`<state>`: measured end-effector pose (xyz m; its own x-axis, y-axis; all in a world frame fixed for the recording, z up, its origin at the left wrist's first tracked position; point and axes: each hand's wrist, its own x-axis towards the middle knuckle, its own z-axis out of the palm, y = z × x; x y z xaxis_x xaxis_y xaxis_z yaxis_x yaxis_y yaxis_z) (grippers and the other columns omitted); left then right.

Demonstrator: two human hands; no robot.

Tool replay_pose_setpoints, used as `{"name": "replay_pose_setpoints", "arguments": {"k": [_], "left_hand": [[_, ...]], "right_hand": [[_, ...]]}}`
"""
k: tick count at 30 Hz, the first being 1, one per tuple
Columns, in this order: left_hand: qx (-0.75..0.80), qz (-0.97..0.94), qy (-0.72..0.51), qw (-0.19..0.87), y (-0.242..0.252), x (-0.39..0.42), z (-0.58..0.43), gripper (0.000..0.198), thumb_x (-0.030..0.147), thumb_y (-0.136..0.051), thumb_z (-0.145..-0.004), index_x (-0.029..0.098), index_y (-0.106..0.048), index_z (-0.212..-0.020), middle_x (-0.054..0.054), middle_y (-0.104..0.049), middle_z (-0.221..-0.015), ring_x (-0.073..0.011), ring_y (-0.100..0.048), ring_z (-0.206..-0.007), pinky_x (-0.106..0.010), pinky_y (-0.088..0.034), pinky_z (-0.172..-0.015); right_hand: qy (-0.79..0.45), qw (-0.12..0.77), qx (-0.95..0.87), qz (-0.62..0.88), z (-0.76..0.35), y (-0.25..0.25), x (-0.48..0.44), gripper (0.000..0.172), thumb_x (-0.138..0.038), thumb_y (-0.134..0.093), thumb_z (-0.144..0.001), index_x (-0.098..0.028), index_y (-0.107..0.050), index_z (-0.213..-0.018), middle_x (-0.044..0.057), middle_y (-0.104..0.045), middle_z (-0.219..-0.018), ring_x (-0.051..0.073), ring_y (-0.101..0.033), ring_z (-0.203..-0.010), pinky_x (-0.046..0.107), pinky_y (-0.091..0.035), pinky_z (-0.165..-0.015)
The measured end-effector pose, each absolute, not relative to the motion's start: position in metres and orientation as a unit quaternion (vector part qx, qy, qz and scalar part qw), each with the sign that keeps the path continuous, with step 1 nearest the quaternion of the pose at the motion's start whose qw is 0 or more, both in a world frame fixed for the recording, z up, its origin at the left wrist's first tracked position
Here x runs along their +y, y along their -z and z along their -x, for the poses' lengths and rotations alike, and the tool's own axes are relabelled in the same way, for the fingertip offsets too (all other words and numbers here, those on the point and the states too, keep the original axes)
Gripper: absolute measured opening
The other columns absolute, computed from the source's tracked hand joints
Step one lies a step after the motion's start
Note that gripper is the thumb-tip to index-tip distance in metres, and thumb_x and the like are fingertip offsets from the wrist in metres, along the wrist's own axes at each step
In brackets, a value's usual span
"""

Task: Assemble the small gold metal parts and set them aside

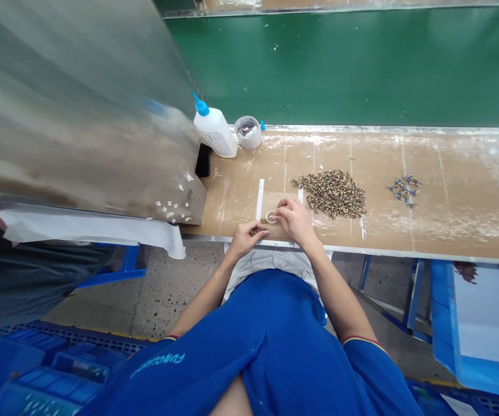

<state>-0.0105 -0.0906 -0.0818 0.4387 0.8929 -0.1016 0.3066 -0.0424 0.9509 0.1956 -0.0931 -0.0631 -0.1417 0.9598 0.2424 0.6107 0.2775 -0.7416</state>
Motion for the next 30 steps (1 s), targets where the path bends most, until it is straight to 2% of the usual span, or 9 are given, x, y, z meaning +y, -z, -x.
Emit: {"name": "replay_pose_setpoints", "arguments": {"k": [4,8,13,18,22,30], "left_hand": [[0.452,-0.668,-0.278,0.521,0.081,-0.09,0.009,0.016,0.03,-0.073,-0.083,0.017,-0.069,-0.076,-0.002,-0.071,-0.072,-0.0131,-0.061,-0.064,-0.024,-0.05,-0.065],[0.452,-0.674,-0.274,0.516,0.08,-0.091,0.009,0.014,0.028,-0.072,-0.083,0.017,-0.068,-0.076,-0.001,-0.071,-0.073,-0.013,-0.062,-0.065,-0.023,-0.05,-0.066],[0.448,-0.689,-0.26,0.507,0.08,-0.089,0.009,0.013,0.026,-0.074,-0.083,0.017,-0.068,-0.076,-0.001,-0.07,-0.072,-0.0126,-0.06,-0.063,-0.023,-0.048,-0.064],[0.434,-0.709,-0.259,0.491,0.08,-0.088,0.007,0.013,0.025,-0.074,-0.083,0.017,-0.068,-0.075,-0.001,-0.069,-0.07,-0.0117,-0.058,-0.06,-0.022,-0.046,-0.062],[0.43,-0.726,-0.258,0.471,0.08,-0.089,0.007,0.012,0.023,-0.074,-0.084,0.017,-0.067,-0.075,0.0,-0.068,-0.07,-0.0119,-0.059,-0.062,-0.022,-0.046,-0.064],[0.428,-0.741,-0.246,0.455,0.083,-0.089,0.007,0.011,0.023,-0.073,-0.085,0.017,-0.067,-0.077,0.001,-0.069,-0.072,-0.0119,-0.059,-0.062,-0.023,-0.046,-0.063]], "right_hand": [[-0.32,0.407,-0.664,0.539,-0.19,0.07,-0.096,0.015,-0.028,-0.065,-0.091,-0.025,-0.074,-0.079,0.007,-0.066,-0.095,0.023,-0.063,-0.092,0.041,-0.053,-0.085],[-0.347,0.483,-0.56,0.576,-0.183,0.074,-0.102,0.02,-0.039,-0.066,-0.089,-0.023,-0.073,-0.079,0.008,-0.07,-0.097,0.023,-0.066,-0.093,0.038,-0.055,-0.08],[-0.394,0.534,-0.43,0.612,-0.184,0.073,-0.121,0.033,-0.055,-0.067,-0.085,-0.022,-0.071,-0.083,0.006,-0.073,-0.081,0.021,-0.066,-0.076,0.034,-0.055,-0.068],[-0.4,0.583,-0.349,0.615,-0.176,0.078,-0.135,0.042,-0.064,-0.069,-0.081,-0.022,-0.068,-0.084,0.005,-0.073,-0.077,0.019,-0.065,-0.067,0.032,-0.054,-0.059],[-0.399,0.594,-0.336,0.613,-0.167,0.084,-0.136,0.046,-0.068,-0.071,-0.077,-0.022,-0.068,-0.082,0.004,-0.072,-0.073,0.019,-0.065,-0.065,0.032,-0.054,-0.058],[-0.401,0.576,-0.385,0.6,-0.164,0.09,-0.136,0.044,-0.068,-0.07,-0.079,-0.024,-0.071,-0.083,0.004,-0.075,-0.076,0.021,-0.07,-0.07,0.036,-0.058,-0.067]]}}
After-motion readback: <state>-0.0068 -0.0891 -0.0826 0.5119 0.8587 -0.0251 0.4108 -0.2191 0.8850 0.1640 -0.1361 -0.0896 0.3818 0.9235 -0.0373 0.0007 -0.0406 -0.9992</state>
